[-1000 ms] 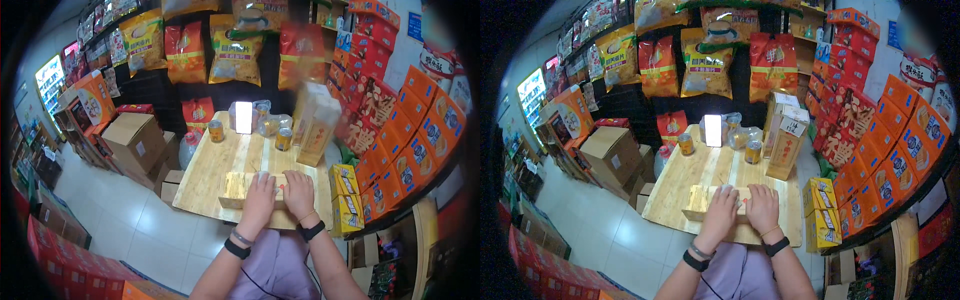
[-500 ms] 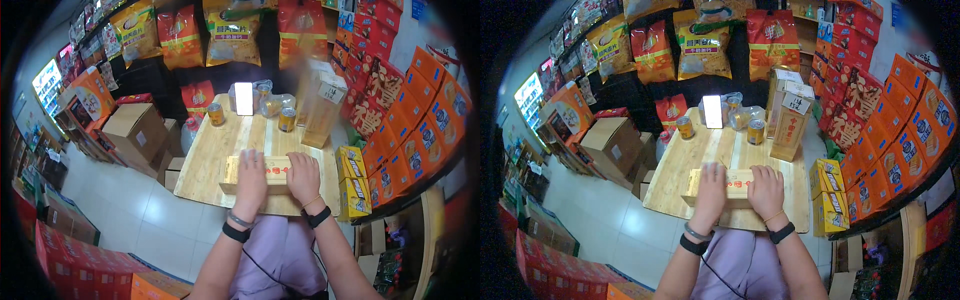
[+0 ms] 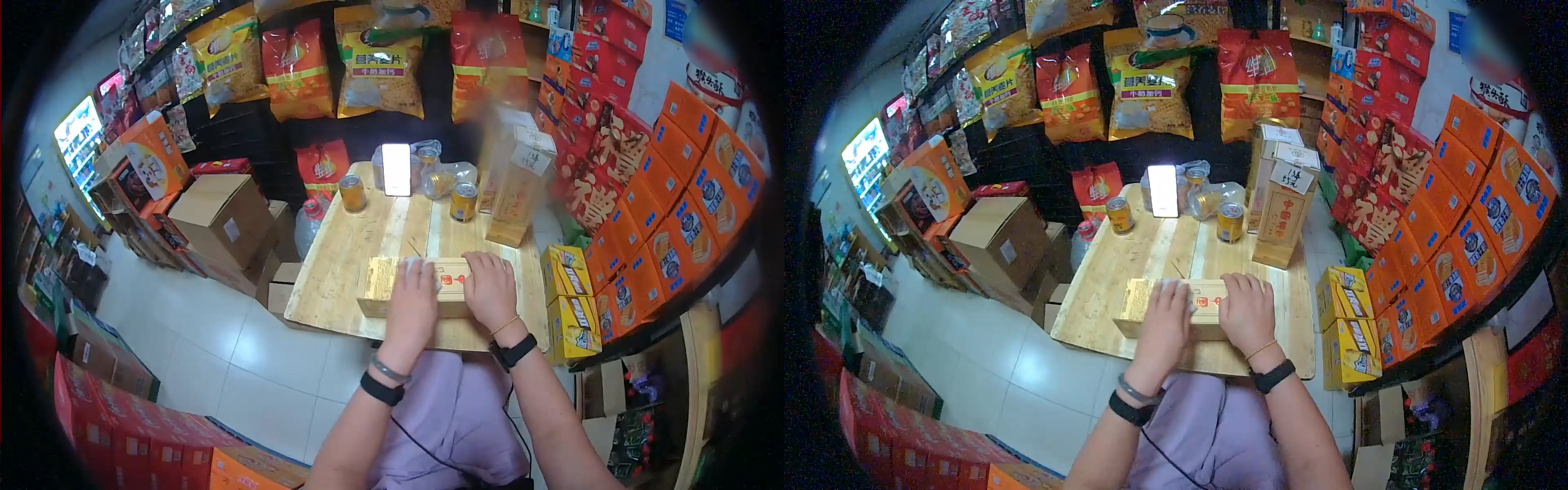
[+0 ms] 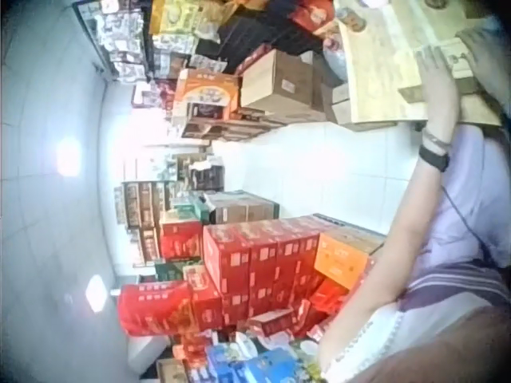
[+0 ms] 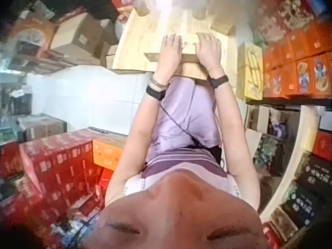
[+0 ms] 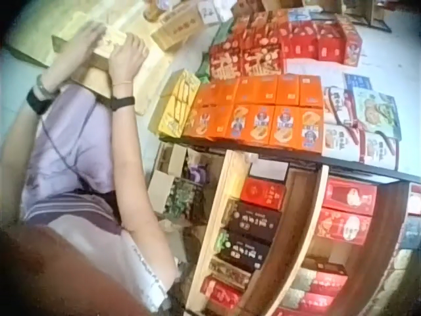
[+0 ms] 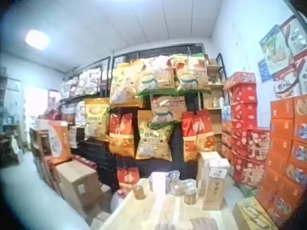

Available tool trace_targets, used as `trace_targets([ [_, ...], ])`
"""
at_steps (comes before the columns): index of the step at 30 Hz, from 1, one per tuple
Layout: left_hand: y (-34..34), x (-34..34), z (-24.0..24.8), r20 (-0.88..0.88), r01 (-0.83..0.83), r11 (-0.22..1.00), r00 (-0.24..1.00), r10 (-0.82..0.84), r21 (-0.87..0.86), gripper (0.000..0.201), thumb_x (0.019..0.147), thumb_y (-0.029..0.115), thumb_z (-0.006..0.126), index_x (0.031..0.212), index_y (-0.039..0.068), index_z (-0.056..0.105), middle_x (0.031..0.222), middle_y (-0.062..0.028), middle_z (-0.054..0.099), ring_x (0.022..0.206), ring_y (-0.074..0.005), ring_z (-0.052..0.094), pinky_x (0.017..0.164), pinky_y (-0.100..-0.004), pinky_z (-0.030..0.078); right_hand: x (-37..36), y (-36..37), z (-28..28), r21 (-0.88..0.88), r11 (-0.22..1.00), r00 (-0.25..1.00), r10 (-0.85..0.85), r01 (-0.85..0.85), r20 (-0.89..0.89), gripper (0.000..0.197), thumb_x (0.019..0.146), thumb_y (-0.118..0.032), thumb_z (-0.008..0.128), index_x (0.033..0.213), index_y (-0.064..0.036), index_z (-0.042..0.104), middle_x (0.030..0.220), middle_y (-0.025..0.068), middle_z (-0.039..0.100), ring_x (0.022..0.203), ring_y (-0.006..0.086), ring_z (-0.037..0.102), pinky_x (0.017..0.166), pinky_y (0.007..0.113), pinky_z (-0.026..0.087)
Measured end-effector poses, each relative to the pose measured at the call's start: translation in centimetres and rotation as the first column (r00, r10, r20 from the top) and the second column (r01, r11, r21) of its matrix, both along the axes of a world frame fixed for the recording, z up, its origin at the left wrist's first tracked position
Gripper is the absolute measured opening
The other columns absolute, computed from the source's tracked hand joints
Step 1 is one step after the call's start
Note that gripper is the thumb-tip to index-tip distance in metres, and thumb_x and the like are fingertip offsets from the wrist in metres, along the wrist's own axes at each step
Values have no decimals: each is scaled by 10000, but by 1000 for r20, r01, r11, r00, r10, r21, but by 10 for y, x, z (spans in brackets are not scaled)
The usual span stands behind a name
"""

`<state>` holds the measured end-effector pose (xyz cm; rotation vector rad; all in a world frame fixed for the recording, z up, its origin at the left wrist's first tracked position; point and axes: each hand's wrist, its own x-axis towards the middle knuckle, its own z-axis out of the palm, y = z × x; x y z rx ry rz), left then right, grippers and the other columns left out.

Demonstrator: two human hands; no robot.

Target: Placing a rectangular box into a clear plastic protective sleeve.

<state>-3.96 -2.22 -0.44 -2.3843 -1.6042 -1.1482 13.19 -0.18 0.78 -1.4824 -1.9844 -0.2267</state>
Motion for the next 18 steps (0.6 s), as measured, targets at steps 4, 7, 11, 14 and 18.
trace_targets([
  [4, 5, -49, -3, -104, -174, 985, 979, 174, 8, 407, 960, 122, 549, 1332, -32, 490, 1340, -245, 501, 1295, -459, 415, 1112, -503, 359, 0, -1, -5, 2, 1000, 1000, 14, -14, -24, 373, 825, -150, 573, 1188, -75, 610, 1171, 89, 630, 1156, 264, 549, 1028, 451, 360],
  [7, 5, -50, 2, -126, -206, 978, 971, 203, -15, 418, 941, 111, 542, 1326, -47, 498, 1344, -248, 504, 1301, -462, 413, 1123, -499, 344, -1, -2, -7, 9, 1000, 1000, -3, 3, -19, 380, 824, -155, 574, 1192, -73, 611, 1177, 91, 629, 1163, 264, 546, 1037, 458, 356],
  [11, 15, -33, -4, -201, -321, 947, 928, 314, -5, 443, 897, 72, 532, 1320, -57, 512, 1347, -243, 511, 1316, -463, 404, 1126, -495, 336, -5, 1, -8, 13, 999, 999, -38, 39, -11, 377, 819, -170, 586, 1182, -71, 613, 1175, 88, 628, 1177, 260, 542, 1047, 465, 350],
  [14, 24, -15, 0, -236, -276, 961, 933, 272, 20, 467, 866, 57, 533, 1316, -63, 515, 1352, -250, 505, 1318, -463, 406, 1116, -497, 345, -5, 0, -4, 11, 999, 999, -39, 39, -9, 372, 817, -180, 593, 1171, -69, 616, 1168, 86, 629, 1180, 259, 543, 1046, 467, 352],
  [18, 43, 23, -4, -249, -159, 984, 953, 174, 79, 453, 862, 70, 537, 1292, -69, 525, 1349, -255, 503, 1306, -456, 419, 1112, -489, 356, -4, 3, -7, 38, 998, 998, -56, 55, 17, 356, 818, -174, 592, 1156, -66, 621, 1151, 86, 635, 1154, 262, 560, 1028, 460, 369],
])
